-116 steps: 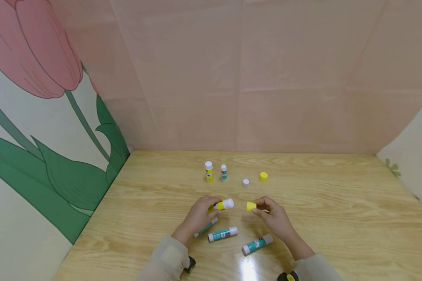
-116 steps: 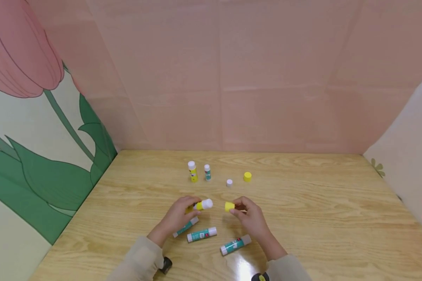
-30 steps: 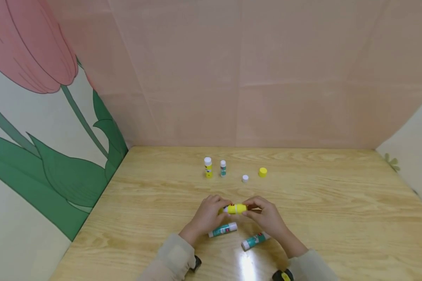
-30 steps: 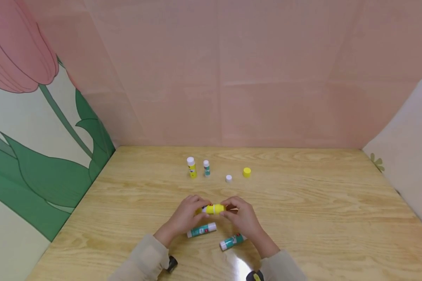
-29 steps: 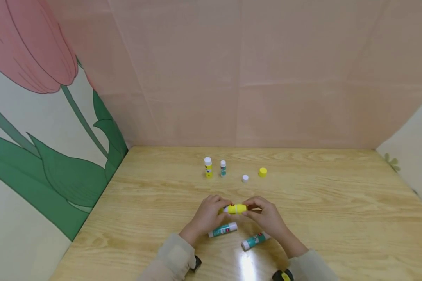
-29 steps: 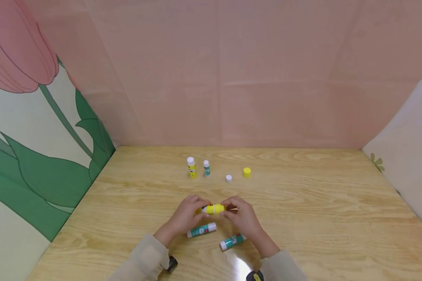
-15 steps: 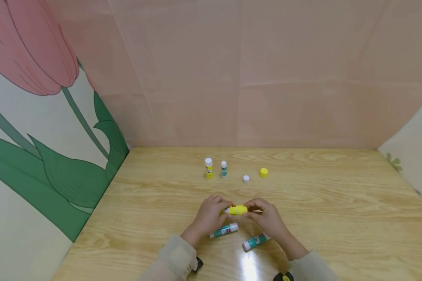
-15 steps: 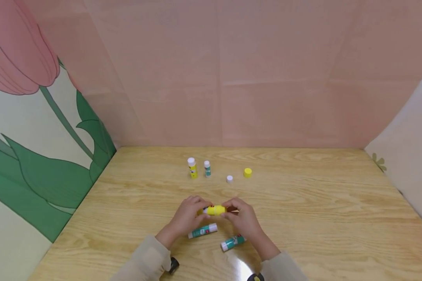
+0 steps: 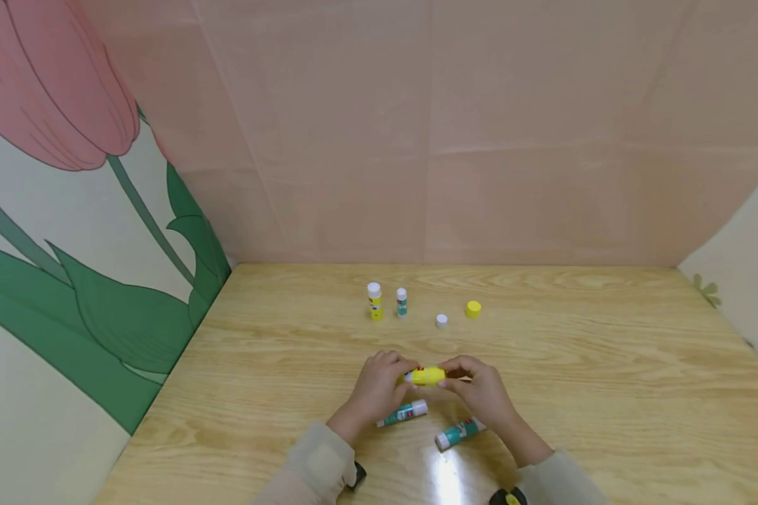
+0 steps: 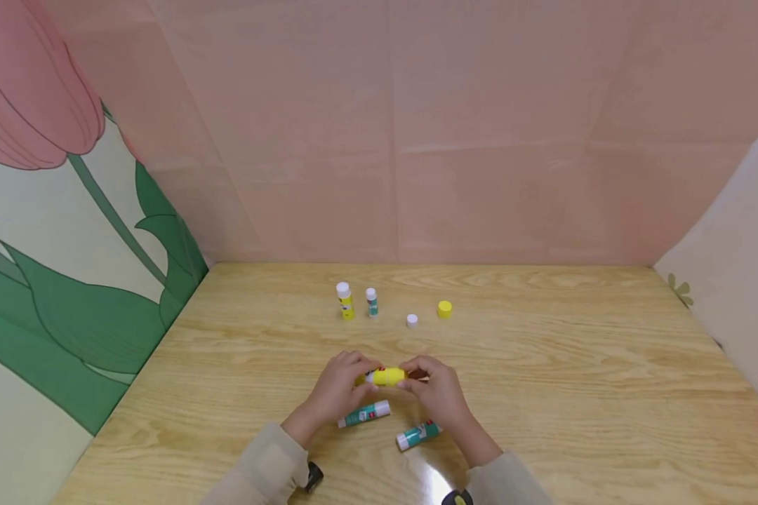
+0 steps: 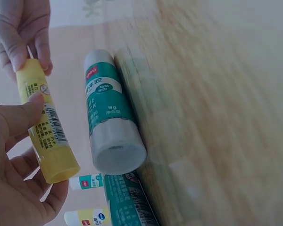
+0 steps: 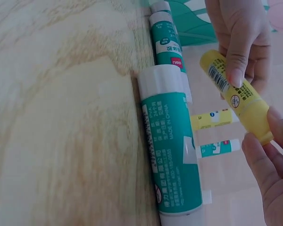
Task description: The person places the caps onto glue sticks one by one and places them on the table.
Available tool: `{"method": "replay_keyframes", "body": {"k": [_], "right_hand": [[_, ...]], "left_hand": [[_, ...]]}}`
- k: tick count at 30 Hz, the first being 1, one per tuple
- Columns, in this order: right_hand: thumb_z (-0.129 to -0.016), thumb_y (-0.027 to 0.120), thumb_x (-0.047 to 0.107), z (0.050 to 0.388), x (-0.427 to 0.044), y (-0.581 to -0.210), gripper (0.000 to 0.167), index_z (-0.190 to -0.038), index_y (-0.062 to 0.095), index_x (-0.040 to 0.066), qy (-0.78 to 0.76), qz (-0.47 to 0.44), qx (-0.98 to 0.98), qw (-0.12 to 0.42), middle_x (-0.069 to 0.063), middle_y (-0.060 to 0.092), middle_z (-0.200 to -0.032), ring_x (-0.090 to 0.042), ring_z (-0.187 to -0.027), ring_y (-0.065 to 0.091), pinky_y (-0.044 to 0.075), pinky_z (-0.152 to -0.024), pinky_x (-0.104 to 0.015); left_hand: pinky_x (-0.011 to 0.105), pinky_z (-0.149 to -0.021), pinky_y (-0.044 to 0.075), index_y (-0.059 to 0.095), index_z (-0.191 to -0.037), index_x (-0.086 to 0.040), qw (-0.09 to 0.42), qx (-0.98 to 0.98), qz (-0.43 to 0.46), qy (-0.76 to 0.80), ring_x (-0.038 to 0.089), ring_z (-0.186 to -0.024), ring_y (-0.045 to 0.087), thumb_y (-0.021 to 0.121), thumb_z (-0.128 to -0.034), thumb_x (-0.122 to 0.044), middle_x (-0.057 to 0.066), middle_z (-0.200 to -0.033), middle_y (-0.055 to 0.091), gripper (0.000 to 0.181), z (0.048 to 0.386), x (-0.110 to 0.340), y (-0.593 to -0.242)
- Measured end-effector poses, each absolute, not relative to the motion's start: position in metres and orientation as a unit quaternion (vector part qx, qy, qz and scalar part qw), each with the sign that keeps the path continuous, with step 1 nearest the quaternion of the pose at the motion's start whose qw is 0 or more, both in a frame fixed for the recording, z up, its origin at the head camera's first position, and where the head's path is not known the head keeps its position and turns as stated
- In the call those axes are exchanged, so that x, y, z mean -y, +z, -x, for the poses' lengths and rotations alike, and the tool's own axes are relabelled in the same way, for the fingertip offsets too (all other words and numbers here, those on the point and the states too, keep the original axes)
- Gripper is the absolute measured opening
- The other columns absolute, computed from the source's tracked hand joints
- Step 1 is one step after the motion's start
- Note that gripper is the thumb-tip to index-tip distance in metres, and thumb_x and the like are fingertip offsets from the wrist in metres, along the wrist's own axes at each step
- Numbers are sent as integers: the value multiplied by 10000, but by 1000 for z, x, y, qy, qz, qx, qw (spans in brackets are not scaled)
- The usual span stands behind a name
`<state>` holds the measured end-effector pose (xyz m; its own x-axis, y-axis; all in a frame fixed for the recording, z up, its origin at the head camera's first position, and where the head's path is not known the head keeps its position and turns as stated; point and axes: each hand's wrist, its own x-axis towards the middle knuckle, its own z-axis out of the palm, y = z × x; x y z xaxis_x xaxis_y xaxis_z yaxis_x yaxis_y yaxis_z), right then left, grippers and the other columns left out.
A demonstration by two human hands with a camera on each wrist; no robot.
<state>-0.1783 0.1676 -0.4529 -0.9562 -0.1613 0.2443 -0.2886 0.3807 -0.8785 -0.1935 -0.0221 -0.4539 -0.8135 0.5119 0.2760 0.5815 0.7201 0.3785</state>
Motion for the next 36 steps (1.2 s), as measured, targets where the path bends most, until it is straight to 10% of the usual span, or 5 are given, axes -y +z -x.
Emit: {"method": "replay_keyframes", "body": {"k": [36], "right_hand": [[-760,619,-17,178,-179,-454,185,-939,576,-40,554,-114,825,21,-160,582,-931,-198,-832,553,467,-713,-257]], "left_hand": [[276,-745,429,601,-1076,-131,20,945,220,-241,125,-888,527,631,-782,-269,-23,-977,575,326,195,41,-453]]}}
